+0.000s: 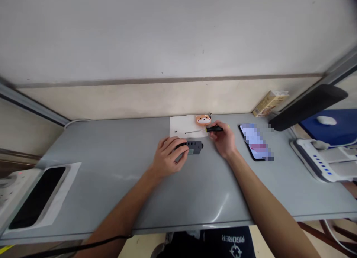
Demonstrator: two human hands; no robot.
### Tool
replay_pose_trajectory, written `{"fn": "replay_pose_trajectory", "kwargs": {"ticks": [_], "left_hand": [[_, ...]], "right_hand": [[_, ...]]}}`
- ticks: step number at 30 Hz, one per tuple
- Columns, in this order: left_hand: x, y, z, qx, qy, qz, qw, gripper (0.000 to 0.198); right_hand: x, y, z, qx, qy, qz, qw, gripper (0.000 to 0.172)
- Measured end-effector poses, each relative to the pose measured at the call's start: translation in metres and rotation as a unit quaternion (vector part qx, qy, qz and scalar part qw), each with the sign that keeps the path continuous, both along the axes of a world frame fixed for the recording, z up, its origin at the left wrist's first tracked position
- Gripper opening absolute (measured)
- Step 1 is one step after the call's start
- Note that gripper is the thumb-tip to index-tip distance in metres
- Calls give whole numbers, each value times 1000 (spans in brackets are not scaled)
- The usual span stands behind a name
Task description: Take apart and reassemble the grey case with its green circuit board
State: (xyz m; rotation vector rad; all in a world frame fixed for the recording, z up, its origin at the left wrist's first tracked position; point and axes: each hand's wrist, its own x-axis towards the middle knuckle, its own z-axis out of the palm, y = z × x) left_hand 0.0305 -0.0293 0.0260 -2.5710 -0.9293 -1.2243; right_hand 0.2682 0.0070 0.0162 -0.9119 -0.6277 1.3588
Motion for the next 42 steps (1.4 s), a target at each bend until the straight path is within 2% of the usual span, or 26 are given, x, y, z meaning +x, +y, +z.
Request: {"fn": "replay_pose_trajectory", "kwargs": {"ticks": [4, 9, 13, 19, 25, 33, 38, 42], "left_hand": [[13, -3, -2, 9, 9, 13, 1000, 17], [18, -2, -3, 35, 15, 21, 999, 15], [18, -1, -5, 46, 20, 20, 999, 17], [18, -3, -7, -5, 18, 19, 1000, 20], [20, -5, -6, -18, 24, 24, 999, 21], [22, -5, -6, 14, 52, 32, 998, 22], [21, -7, -3, 12, 87, 35, 996, 26], [21, -7, -6, 24, 111, 46, 992, 25]], "right_hand": [[7, -1, 7, -3, 78, -20, 997, 16], [11, 0, 4, -4, 106, -44, 993, 15], [13, 3, 0, -2, 92, -37, 995, 16], [14, 4, -5, 3, 30, -48, 998, 21], [14, 4, -5, -1, 15, -47, 999, 22], [16, 4, -6, 4, 37, -44, 998, 22], [11, 4, -5, -7, -10, -72, 997, 27], [-6, 3, -6, 12, -151, -53, 987, 32]]}}
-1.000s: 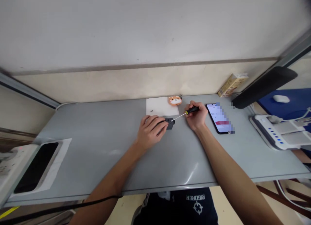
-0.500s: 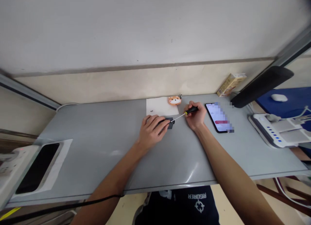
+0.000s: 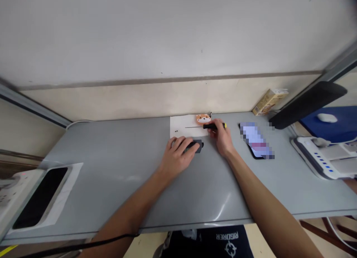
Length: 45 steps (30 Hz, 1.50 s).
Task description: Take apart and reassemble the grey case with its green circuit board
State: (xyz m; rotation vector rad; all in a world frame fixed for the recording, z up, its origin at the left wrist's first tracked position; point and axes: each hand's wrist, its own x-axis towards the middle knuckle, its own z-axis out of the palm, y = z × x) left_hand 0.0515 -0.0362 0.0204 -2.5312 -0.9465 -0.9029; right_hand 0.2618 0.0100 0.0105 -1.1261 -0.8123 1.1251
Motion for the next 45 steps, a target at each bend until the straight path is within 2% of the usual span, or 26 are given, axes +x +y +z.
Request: {"fn": "replay_pose_trajectory", "kwargs": {"ticks": [5, 8, 10, 13, 16, 21, 23, 29, 34, 35, 38, 39, 42, 45], "left_hand": [[-5, 1, -2, -15, -23, -22, 999, 30], [-17, 3, 2, -79, -90, -63, 991, 37], [-28, 6, 4, -143, -146, -87, 975, 40], [-40, 14, 2, -227, -214, -100, 945, 35], [-43, 20, -6, -279, -261, -96, 919, 22], [-36, 23, -15, -364, -318, -87, 871, 11], [-34, 23, -16, -384, -313, -67, 866, 13], [-32, 22, -16, -412, -241, -19, 878, 14], [-33, 19, -10, -421, -204, -24, 883, 15], [-34, 18, -6, -424, -190, -38, 885, 21], [-39, 14, 6, -439, -123, -86, 886, 61], [-40, 12, 9, -443, -106, -93, 885, 68], [-40, 10, 13, -460, -104, -74, 879, 65], [-40, 12, 12, -498, -145, -39, 854, 67]], "right_hand": [[-17, -4, 1, 28, -150, 67, 986, 39], [-19, -6, 2, 23, -181, 85, 980, 40], [-20, -7, 3, 17, -189, 97, 977, 41], [-21, -9, 4, 11, -193, 117, 974, 41], [-20, -9, 3, 10, -176, 118, 977, 42], [-8, -3, -1, -4, -74, 58, 996, 41], [-1, -1, -1, -4, -38, 36, 999, 41], [8, 0, -1, -23, -12, 11, 1000, 41], [7, 0, -2, -29, -15, 20, 999, 43], [7, 0, -2, -32, -14, 18, 999, 43], [7, 0, -1, -35, -5, 8, 999, 42], [7, 1, -1, -31, -3, 7, 999, 41], [8, 2, 2, -31, 16, -1, 999, 35], [9, 2, 6, -34, 76, -20, 996, 25]]}}
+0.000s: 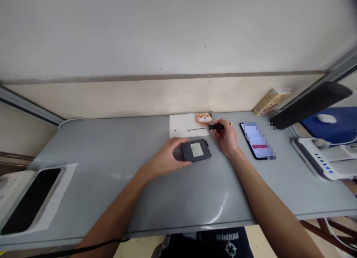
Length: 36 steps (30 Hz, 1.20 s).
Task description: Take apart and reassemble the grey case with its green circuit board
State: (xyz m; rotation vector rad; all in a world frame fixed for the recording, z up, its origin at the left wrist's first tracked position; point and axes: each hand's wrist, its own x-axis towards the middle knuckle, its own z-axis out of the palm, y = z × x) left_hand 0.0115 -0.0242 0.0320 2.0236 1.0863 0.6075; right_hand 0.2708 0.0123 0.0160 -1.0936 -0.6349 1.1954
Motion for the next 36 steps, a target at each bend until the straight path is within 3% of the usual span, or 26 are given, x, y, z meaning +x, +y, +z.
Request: {"fn": "replay_pose_trajectory", "kwargs": {"ticks": [6, 17, 22, 27, 31, 36], "left_hand": [[-2, 8, -1, -59, -11, 56, 997, 36], [10, 9, -13, -23, -53, 130, 990, 56], [11, 10, -21, 59, -107, 153, 981, 43], [6, 7, -19, 204, -112, 135, 963, 23], [4, 4, -16, 284, -97, 104, 948, 23], [4, 5, -18, 320, -81, 66, 942, 27]], "right_hand": [[2, -5, 10, 21, 138, 4, 990, 17], [-10, -15, 11, 45, 124, 91, 987, 17], [-12, -16, 11, 48, 122, 101, 986, 19], [-14, -16, 12, 40, 120, 113, 986, 18], [-13, -16, 11, 40, 116, 114, 986, 17], [-11, -16, 8, 39, 118, 115, 986, 17]]}}
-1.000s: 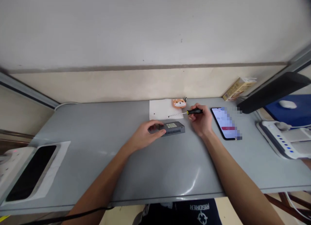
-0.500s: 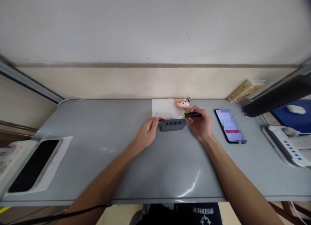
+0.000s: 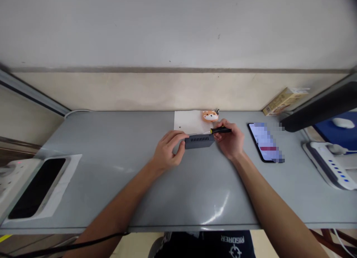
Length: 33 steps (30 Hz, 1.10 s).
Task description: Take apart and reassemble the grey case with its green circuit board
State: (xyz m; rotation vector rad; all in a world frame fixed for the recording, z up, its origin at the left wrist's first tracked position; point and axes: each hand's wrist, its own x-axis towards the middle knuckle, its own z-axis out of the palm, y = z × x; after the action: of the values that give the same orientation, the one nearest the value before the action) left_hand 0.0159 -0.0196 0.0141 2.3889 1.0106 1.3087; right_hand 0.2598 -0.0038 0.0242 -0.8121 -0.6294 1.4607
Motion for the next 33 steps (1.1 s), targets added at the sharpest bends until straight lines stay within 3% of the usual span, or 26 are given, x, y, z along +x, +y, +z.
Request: {"fn": "replay_pose_trajectory", "kwargs": {"ticks": [9, 14, 20, 28, 33], "left_hand": [[0, 2, 1, 10, 47, -1, 999, 28], [-1, 1, 6, 4, 76, -2, 997, 24], [0, -2, 9, 26, 104, 8, 994, 21], [-7, 3, 13, 45, 115, 18, 992, 22], [-15, 5, 19, 30, 113, 20, 993, 25]], "right_hand": [[0, 5, -3, 3, 7, -20, 1000, 19], [-2, 9, -13, -8, -180, -66, 981, 24], [-10, 5, -10, 33, -310, -12, 950, 36], [-15, 2, -7, 30, -334, 50, 941, 44], [-4, 5, -9, 18, -301, 10, 953, 43]]}}
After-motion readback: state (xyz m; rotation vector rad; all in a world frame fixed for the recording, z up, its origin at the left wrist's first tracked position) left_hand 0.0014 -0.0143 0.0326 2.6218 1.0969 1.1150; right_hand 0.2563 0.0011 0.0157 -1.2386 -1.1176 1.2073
